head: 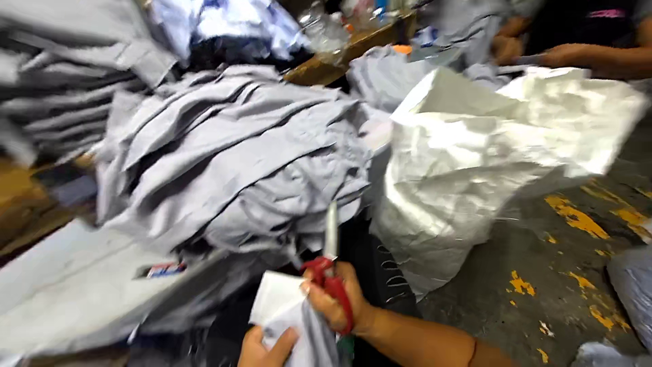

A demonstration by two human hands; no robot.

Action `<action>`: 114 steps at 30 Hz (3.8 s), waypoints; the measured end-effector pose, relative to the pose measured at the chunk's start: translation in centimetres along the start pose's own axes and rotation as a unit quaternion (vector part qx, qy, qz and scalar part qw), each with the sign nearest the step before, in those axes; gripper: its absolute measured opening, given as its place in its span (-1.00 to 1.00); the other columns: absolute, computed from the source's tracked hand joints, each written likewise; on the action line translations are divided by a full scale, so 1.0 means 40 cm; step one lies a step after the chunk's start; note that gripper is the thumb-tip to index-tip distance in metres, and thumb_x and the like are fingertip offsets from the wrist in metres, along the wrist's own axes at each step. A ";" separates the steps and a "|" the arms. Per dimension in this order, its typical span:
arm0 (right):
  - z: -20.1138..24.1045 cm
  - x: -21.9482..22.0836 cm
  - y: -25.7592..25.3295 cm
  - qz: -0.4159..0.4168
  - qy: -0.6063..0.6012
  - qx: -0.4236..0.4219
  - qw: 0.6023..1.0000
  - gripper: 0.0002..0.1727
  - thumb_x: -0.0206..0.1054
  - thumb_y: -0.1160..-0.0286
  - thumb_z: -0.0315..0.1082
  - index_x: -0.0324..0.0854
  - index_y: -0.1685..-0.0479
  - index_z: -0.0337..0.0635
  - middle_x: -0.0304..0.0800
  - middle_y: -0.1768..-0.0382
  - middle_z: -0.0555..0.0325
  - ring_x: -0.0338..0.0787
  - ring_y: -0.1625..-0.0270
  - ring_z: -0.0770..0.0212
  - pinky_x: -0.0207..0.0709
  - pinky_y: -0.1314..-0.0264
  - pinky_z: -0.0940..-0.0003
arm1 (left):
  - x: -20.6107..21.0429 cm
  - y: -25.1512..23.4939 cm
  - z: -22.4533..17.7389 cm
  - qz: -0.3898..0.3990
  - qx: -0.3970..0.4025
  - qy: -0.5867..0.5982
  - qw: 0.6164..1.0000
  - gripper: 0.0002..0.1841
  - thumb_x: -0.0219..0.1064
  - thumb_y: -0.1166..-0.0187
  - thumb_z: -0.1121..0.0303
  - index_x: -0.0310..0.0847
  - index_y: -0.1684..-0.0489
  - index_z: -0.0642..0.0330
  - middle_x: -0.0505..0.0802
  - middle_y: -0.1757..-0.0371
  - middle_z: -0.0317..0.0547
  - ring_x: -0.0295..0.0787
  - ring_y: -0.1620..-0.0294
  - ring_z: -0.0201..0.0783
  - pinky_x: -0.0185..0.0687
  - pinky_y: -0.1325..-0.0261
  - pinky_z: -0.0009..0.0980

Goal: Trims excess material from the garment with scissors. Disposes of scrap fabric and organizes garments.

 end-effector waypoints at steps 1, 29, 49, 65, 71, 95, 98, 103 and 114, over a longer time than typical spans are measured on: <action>-0.009 0.000 -0.003 0.004 0.005 0.016 1.000 -0.96 0.30 -0.37 -0.50 0.61 0.38 -0.27 0.66 0.53 0.45 0.59 0.44 0.76 0.50 0.35 0.77 | 0.004 -0.007 -0.008 -0.031 -0.015 -0.018 0.999 -0.90 0.40 -0.47 0.45 0.75 0.27 -0.03 0.90 0.39 -0.58 0.83 0.36 -0.65 0.80 0.21 -0.60; -0.176 -0.077 0.143 0.424 0.175 0.291 0.840 -0.19 0.17 -0.36 0.58 0.65 0.33 -0.12 0.49 0.60 0.49 0.41 0.55 0.72 0.26 0.51 0.75 | -0.095 -0.028 0.048 -0.057 0.067 -0.109 0.990 -0.80 0.35 -0.64 0.22 0.73 0.30 0.15 0.81 0.39 -0.51 0.71 0.30 -0.74 0.66 0.12 -0.67; -0.174 -0.091 0.149 0.437 0.156 0.283 0.839 -0.25 0.21 -0.41 0.51 0.63 0.44 -0.09 0.51 0.63 0.51 0.41 0.59 0.74 0.26 0.55 0.77 | -0.078 -0.038 0.046 -0.036 0.045 -0.052 0.997 -0.91 0.43 -0.57 0.33 0.75 0.28 0.12 0.85 0.37 -0.57 0.75 0.30 -0.76 0.70 0.10 -0.69; -0.138 -0.163 0.146 0.528 0.218 0.302 0.763 -0.27 0.23 -0.42 0.50 0.55 0.59 -0.04 0.37 0.76 0.50 0.31 0.69 0.70 0.12 0.64 0.70 | -0.033 -0.070 0.072 0.150 0.034 -0.169 0.974 -0.67 0.39 -0.60 0.06 0.73 0.43 0.12 0.72 0.51 -0.56 0.55 0.42 -0.79 0.48 0.27 -0.67; -0.132 -0.154 0.157 0.553 0.216 0.297 0.748 -0.21 0.18 -0.40 0.55 0.60 0.49 -0.09 0.40 0.71 0.47 0.35 0.63 0.69 0.16 0.59 0.70 | -0.013 -0.070 0.074 0.208 0.035 -0.158 0.965 -0.70 0.41 -0.58 0.10 0.73 0.44 0.13 0.71 0.52 -0.56 0.53 0.44 -0.81 0.43 0.31 -0.71; -0.158 -0.113 0.203 0.511 0.165 0.307 0.785 -0.25 0.23 -0.43 0.49 0.58 0.54 -0.10 0.41 0.72 0.48 0.34 0.64 0.73 0.14 0.61 0.76 | 0.005 -0.066 0.083 0.270 0.020 -0.091 0.958 -0.76 0.45 -0.55 0.21 0.71 0.51 0.10 0.73 0.55 -0.61 0.55 0.50 -0.83 0.43 0.41 -0.77; -0.159 -0.102 0.209 0.518 0.157 0.303 0.784 -0.25 0.21 -0.45 0.49 0.60 0.50 -0.12 0.42 0.70 0.47 0.35 0.63 0.73 0.16 0.60 0.76 | 0.017 -0.065 0.089 0.286 0.013 -0.087 0.954 -0.76 0.47 -0.54 0.21 0.72 0.51 0.10 0.75 0.54 -0.59 0.58 0.48 -0.83 0.45 0.40 -0.77; -0.169 -0.109 0.198 0.476 0.171 0.292 0.811 -0.32 0.33 -0.45 0.39 0.58 0.59 -0.10 0.41 0.75 0.50 0.33 0.67 0.75 0.14 0.63 0.76 | -0.003 -0.058 0.063 0.250 0.064 -0.083 0.963 -0.70 0.36 -0.62 0.13 0.67 0.50 0.08 0.68 0.54 -0.66 0.52 0.47 -0.88 0.40 0.40 -0.80; -0.192 -0.117 0.202 0.474 0.164 0.309 0.808 -0.27 0.28 -0.41 0.48 0.60 0.55 -0.09 0.47 0.70 0.51 0.38 0.64 0.75 0.20 0.61 0.78 | -0.065 -0.019 0.111 0.081 0.008 -0.111 0.990 -0.68 0.38 -0.63 0.14 0.68 0.54 0.09 0.61 0.59 -0.58 0.43 0.53 -0.77 0.30 0.42 -0.72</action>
Point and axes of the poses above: each hand's wrist, its own y-axis away from the middle knuckle, its own x-axis out of the palm, z = x × y, the point moved 10 cm from there along -y, towards the middle knuckle
